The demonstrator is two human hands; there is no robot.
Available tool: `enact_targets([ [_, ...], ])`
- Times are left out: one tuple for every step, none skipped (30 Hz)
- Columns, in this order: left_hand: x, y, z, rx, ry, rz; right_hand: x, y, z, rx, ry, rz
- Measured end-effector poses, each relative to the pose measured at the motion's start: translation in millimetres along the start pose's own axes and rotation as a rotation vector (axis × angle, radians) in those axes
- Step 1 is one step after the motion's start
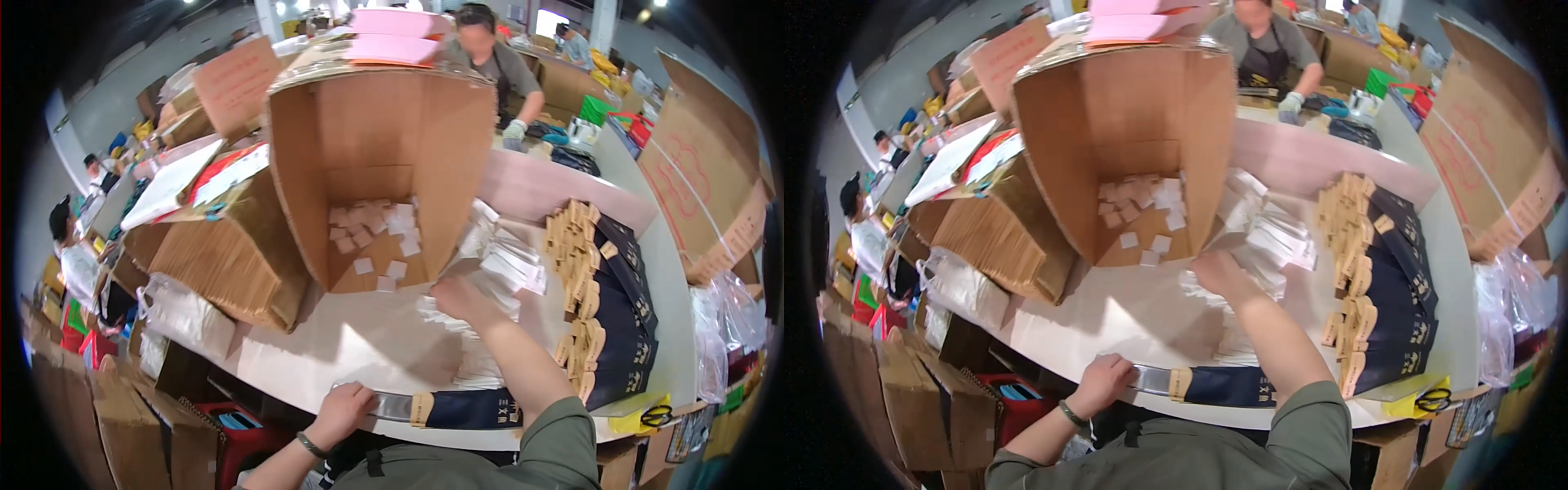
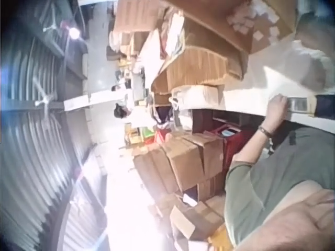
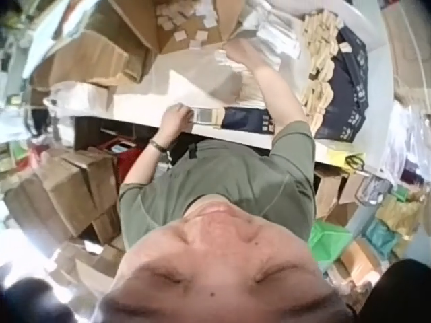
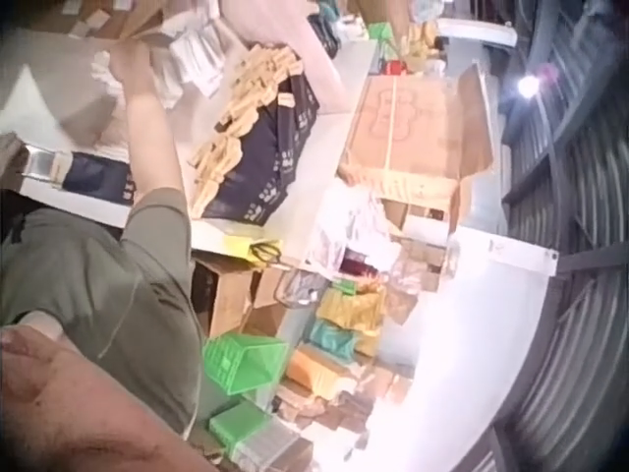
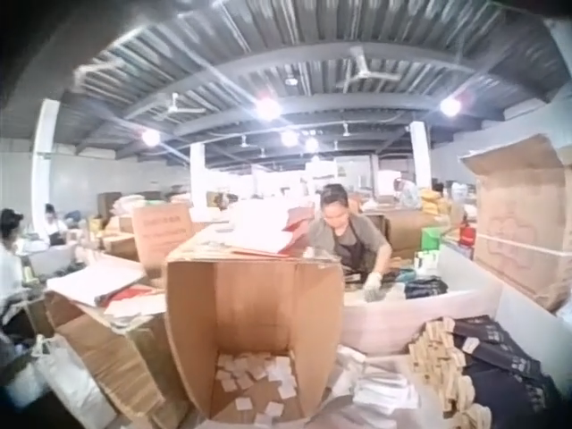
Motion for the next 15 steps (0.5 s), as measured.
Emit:
enact_targets([
  [-4.0, 1.7, -2.7, -0.004, -0.031, -0.069, 3.9, -2.2, 0.2, 0.018, -0.028, 0.0],
  [-5.3, 7.6, -7.8, 0.008, -0.045, -0.137, 4.9, -1.8, 4.3, 0.023, 0.007, 0.005],
  [-5.0, 15.9, -9.2, 0.022, -0.06, -0.2, 9.4, -1.8, 6.7, -0.034, -0.018, -0.113],
  [-5.6, 21.4, -0.1, 0.026, -0.077, -0.234, 13.6, 3.6, 12.1, -0.092, -0.051, -0.229],
  [-3.8, 27.3, 13.6, 0.014, 0.009, -0.242, 17.1, 12.6, 26.5, -0.09, -0.02, -0.206],
  [1.1, 41.6, 31.5, 0.034, 0.076, -0.332, 27.0, 27.9, 43.3, -0.191, -0.119, -0.241],
  [-1.5, 67.9, 41.5, 0.007, 0.154, -0.452, 37.3, 36.7, 58.3, -0.289, -0.235, -0.268],
  [0.7, 71.6, 95.0, -0.171, 0.156, -0.63, 41.4, 41.2, 76.1, -0.421, -0.274, -0.192],
  [-5.3, 102.9, 119.8, -0.231, 0.124, -0.727, 51.8, 37.1, 97.2, -0.43, -0.28, -0.14],
  [-13.3, 134.6, 128.6, -0.321, 0.292, -0.849, 60.3, 38.1, 120.3, -0.453, -0.15, -0.184],
  [-24.7, 164.2, 134.8, -0.316, 0.321, -0.85, 62.1, 34.0, 139.5, -0.478, -0.026, -0.24],
  [-36.2, 181.9, 145.4, -0.24, 0.38, -0.781, 63.3, 21.0, 158.1, -0.47, 0.0, -0.149],
  [-44.9, 190.3, 165.5, -0.161, 0.486, -0.609, 65.7, 7.7, 176.4, -0.46, 0.035, -0.066],
  [-53.1, 193.5, 176.0, -0.081, 0.58, -0.437, 66.4, -10.5, 186.7, -0.483, 0.077, -0.028],
  [-57.3, 189.7, 180.7, -0.079, 0.58, -0.427, 72.1, -22.5, 189.5, -0.489, 0.072, -0.021],
])
Point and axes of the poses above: each hand's wrist, its own x-axis away from the middle knuckle, its own y-axis out of the back of the hand, z = x × y, the point moved 1 cm from there along -x, towards the middle knuckle, and after that the axes turned 11 degrees about z, right-handed, at the moved point
